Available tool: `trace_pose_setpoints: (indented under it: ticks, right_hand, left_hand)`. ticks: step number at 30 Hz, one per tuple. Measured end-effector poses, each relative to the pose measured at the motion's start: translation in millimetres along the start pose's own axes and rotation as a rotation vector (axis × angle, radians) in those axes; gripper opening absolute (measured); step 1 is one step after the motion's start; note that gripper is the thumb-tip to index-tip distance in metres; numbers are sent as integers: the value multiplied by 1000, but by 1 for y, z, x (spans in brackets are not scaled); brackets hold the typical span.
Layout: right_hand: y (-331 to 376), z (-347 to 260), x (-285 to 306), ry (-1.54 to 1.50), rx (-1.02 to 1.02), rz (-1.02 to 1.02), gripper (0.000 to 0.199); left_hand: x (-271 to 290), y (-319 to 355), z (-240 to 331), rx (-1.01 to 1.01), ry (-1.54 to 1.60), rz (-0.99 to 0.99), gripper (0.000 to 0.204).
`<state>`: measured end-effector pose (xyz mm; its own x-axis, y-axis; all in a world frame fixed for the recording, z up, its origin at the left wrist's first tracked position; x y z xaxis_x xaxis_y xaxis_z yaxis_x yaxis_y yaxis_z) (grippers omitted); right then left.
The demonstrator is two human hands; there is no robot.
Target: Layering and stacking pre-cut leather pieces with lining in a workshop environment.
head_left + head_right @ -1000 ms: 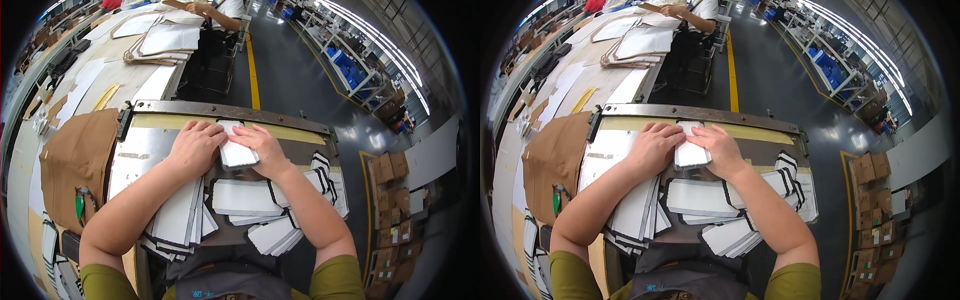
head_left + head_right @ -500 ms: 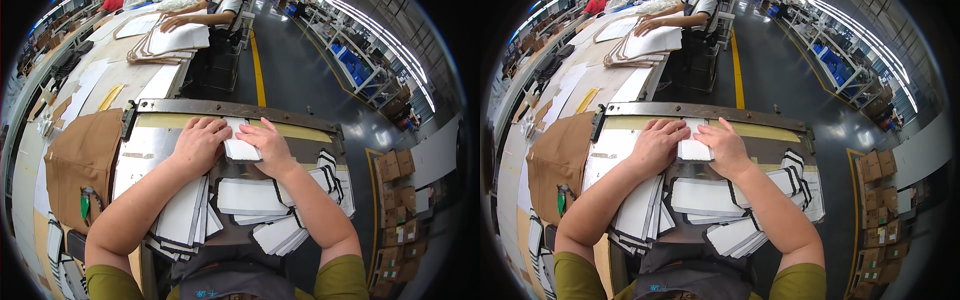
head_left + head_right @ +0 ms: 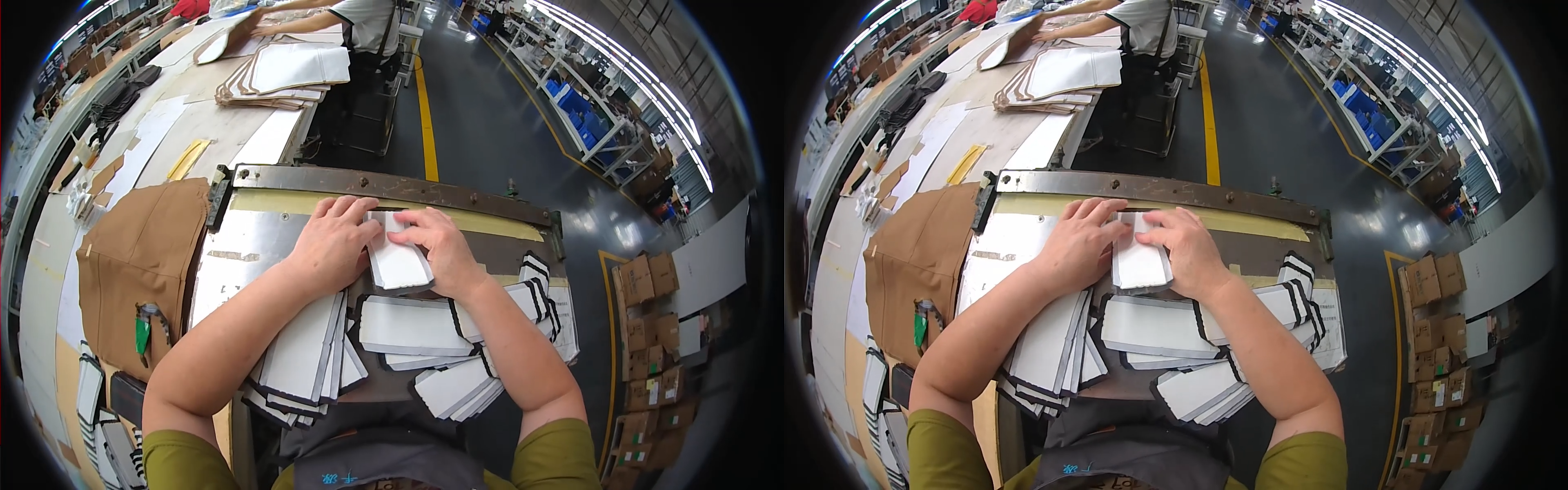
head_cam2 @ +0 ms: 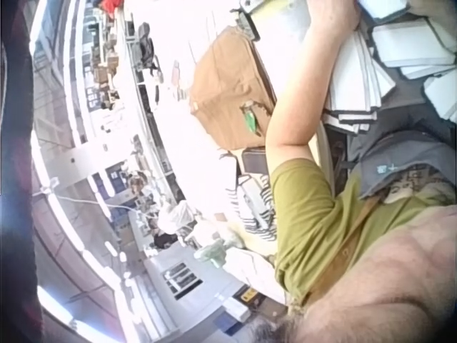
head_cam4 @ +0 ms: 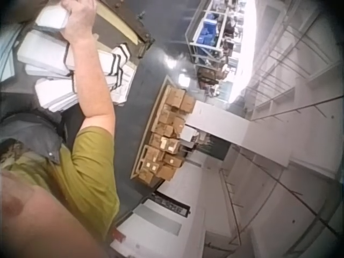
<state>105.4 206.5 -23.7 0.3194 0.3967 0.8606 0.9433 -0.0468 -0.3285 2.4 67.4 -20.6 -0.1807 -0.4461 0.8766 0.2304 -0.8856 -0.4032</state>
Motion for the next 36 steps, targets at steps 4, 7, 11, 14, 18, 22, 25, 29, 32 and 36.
trace_pose_setpoints:
  ticks: [4, 7, 11, 14, 18, 22, 25, 29, 32, 36]
  right_hand:
    - [-2, 2, 0, 62, 18, 7, 45]
    - [-4, 4, 1, 164, -51, -34, 53]
    - [-6, -3, 7, 215, -129, -21, 53]
    - [0, 7, 7, 124, -45, 135, 40]
    - [-11, 25, 25, -367, -233, 448, 21]
    - [-5, -3, 55, 15, -54, 536, 16]
    - [-11, -41, 32, 205, 192, 277, 14]
    - [-8, -42, 18, 73, 149, 11, 22]
    - [-13, -37, 23, -18, 235, -130, 38]
    - [-22, -10, 1, -85, 78, -158, 68]
  left_hand:
    - [3, -6, -1, 5, 74, -66, 36]
    - [4, -7, -3, 82, 69, -154, 37]
    - [-1, -2, -9, 80, 71, -59, 34]
    - [-2, -4, -13, 2, 172, 61, 26]
    - [-3, -8, -29, 453, 1141, 142, 32]
    - [38, -3, -24, 243, 171, 499, 76]
    - [19, -4, -6, -124, 62, 232, 57]
    - [-8, -2, -12, -58, 193, -5, 30]
    - [-12, 0, -26, -29, 350, -39, 38]
    - [-9, -2, -27, -52, 572, -104, 49]
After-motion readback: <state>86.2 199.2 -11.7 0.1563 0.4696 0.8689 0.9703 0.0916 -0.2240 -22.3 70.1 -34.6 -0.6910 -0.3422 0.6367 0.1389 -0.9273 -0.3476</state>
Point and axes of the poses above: each hand's wrist, its own y-axis away from the middle knuckle, its own x-axis out of the back of the hand, z = x × y, the point moved 5 cm from there along -y, towards the middle knuckle, and after that the axes turned 3 degrees about y, right-handed, at the moved point
